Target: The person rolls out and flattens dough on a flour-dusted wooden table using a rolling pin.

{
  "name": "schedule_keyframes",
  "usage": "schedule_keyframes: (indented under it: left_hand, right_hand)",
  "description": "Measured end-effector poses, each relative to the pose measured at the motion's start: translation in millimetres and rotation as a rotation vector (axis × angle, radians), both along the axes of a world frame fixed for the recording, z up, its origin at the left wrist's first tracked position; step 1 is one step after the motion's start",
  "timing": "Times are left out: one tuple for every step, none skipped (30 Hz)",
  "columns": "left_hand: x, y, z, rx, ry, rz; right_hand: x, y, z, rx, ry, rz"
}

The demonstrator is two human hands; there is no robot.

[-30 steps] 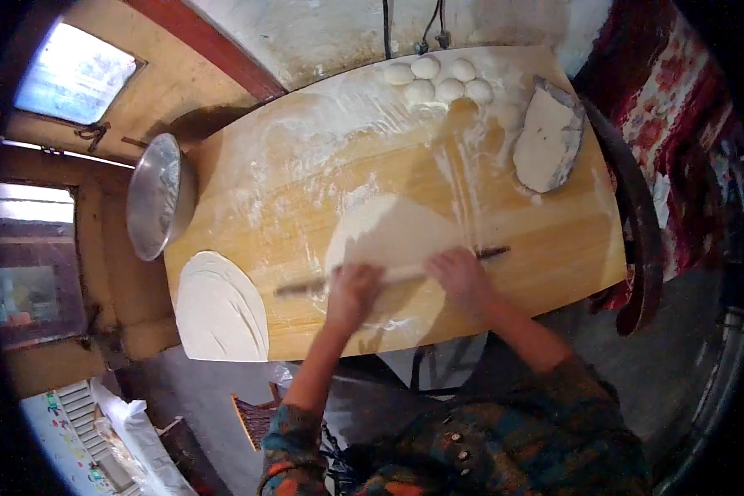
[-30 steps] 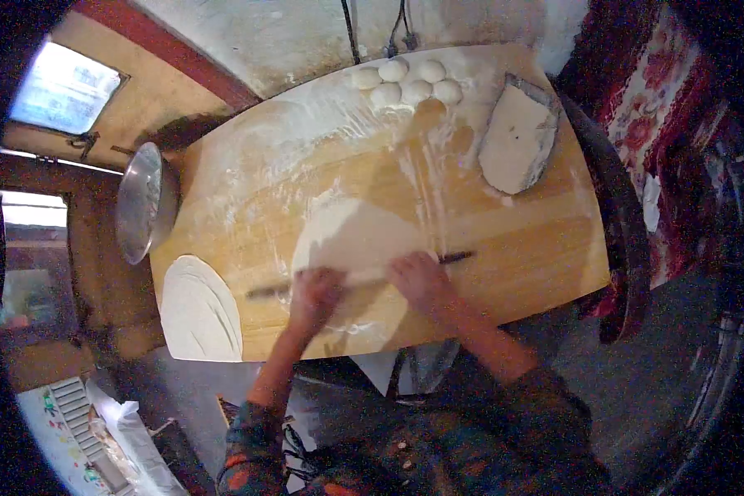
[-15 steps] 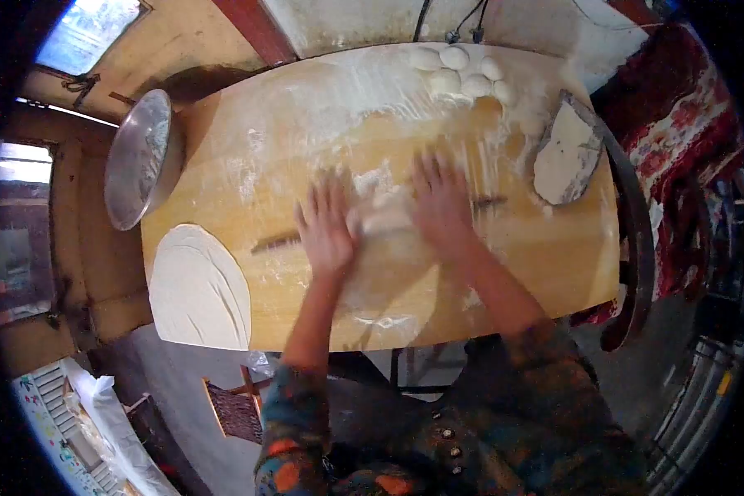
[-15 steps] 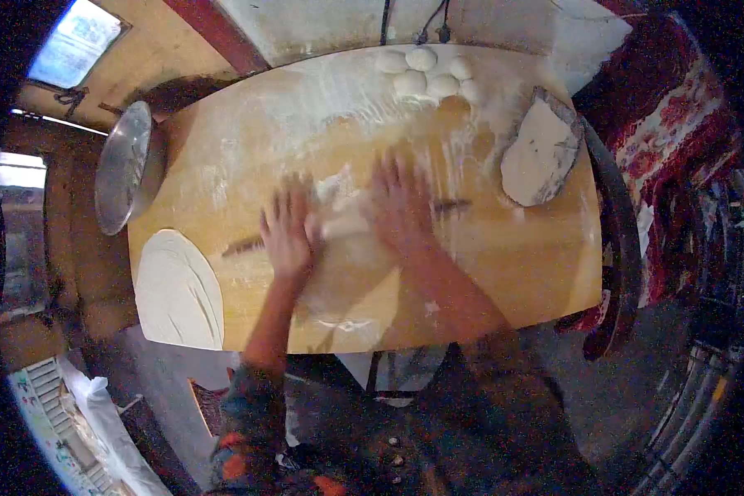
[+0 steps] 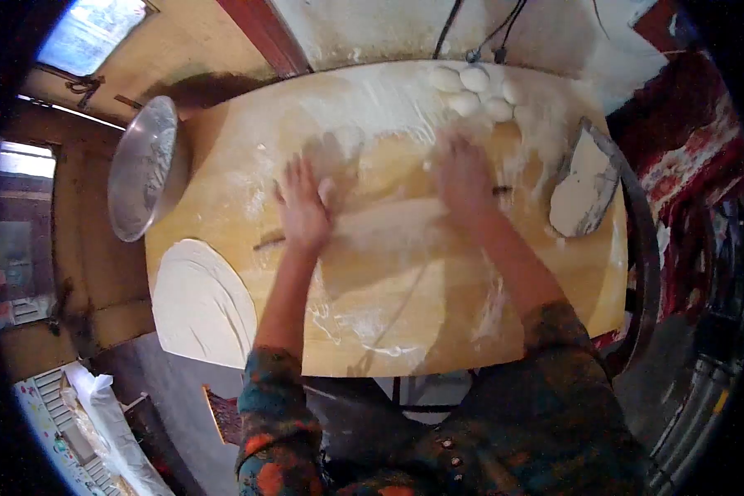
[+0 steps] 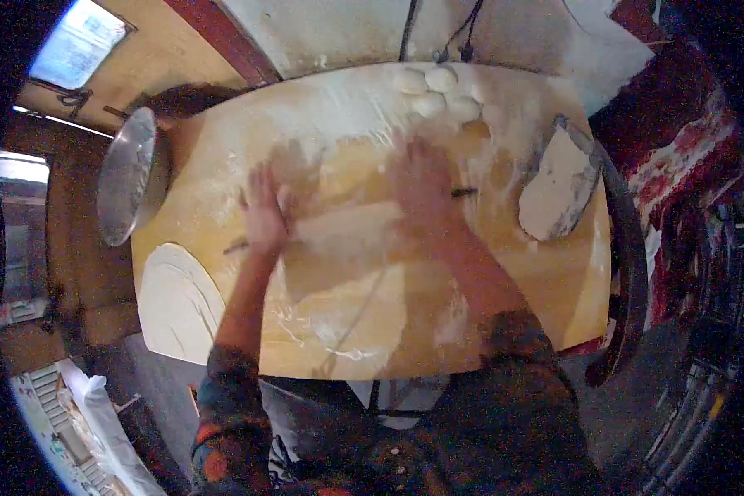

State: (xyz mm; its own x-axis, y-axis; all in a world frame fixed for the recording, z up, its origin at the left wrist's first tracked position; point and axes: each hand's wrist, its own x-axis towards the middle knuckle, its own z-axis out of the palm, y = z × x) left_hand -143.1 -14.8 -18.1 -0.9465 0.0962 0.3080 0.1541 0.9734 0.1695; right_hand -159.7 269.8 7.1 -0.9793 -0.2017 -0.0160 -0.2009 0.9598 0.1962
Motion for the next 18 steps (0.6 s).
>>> schedule_keyframes:
  left_hand:
    - [-24.3,-4.8,26.2,0.003,-0.045,0.039]
    - [-37.9,-7.6,49.6,0.009,-0.101,0.078]
    - [-37.9,-19.8,40.4,0.009,-0.13,0.061]
    - [-40.3,-34.2,24.0,0.008,-0.15,0.042]
    - [-46.9,-40.9,17.1,0.006,-0.159,0.019]
    - [-44.5,-40.9,18.3,-0.05,-0.169,0.006]
    - [-36.9,-41.1,19.0,-0.105,-0.184,-0.009]
    - [-26.8,-40.5,20.3,-0.159,-0.197,-0.021]
    - [-13.6,-34.2,26.0,-0.112,-0.173,-0.004]
    - [3.2,-33.2,24.9,-0.088,-0.13,-0.028]
    - [23.2,-33.9,20.8,-0.064,-0.084,-0.052]
    - [43.0,-34.2,18.9,-0.041,-0.037,-0.077]
    - [64.7,-33.4,20.7,-0.032,-0.059,-0.068]
    - [89.9,-32.1,22.6,-0.023,-0.085,-0.061]
    - [115.4,-32.3,21.2,-0.029,-0.123,-0.06]
    - [141.4,-32.0,18.3,-0.035,-0.16,-0.061]
    - [170.1,-31.6,15.5,-0.059,-0.159,-0.075]
    - [193.7,-30.8,12.6,-0.084,-0.149,-0.085]
  right_hand:
    - [-21.6,3.1,13.1,-0.304,0.039,-0.007]
    - [-34.5,9.9,23.0,-0.605,0.066,-0.01]
    - [-37.1,18.4,12.8,-0.52,0.059,0.011]
    - [-40.2,30.4,-5.1,-0.437,0.061,0.032]
    - [-45.6,40.0,-13.3,-0.354,0.075,0.05]
    - [-41.9,44.1,-12.3,-0.377,0.138,0.097]
    - [-33.5,47.0,-12.1,-0.398,0.197,0.143]
    - [-23.7,50.2,-10.5,-0.418,0.256,0.191]
    - [-14.4,52.8,-12.9,-0.399,0.169,0.128]
    - [-3.1,54.0,-16.7,-0.38,0.085,0.066]
    - [10.6,57.0,-18.4,-0.362,0.005,0.003]
    - [30.3,59.1,-12.9,-0.349,0.015,0.03]
    - [57.5,59.6,-6.7,-0.336,0.02,0.055]
    - [86.3,61.3,-3.0,-0.324,0.021,0.08]
    - [110.9,63.4,-3.9,-0.324,0.042,0.112]
    - [134.6,66.1,-8.9,-0.323,0.063,0.143]
    - [159.6,68.0,-11.1,-0.322,0.081,0.173]
    - [179.1,69.2,-7.8,-0.327,-0.006,0.197]
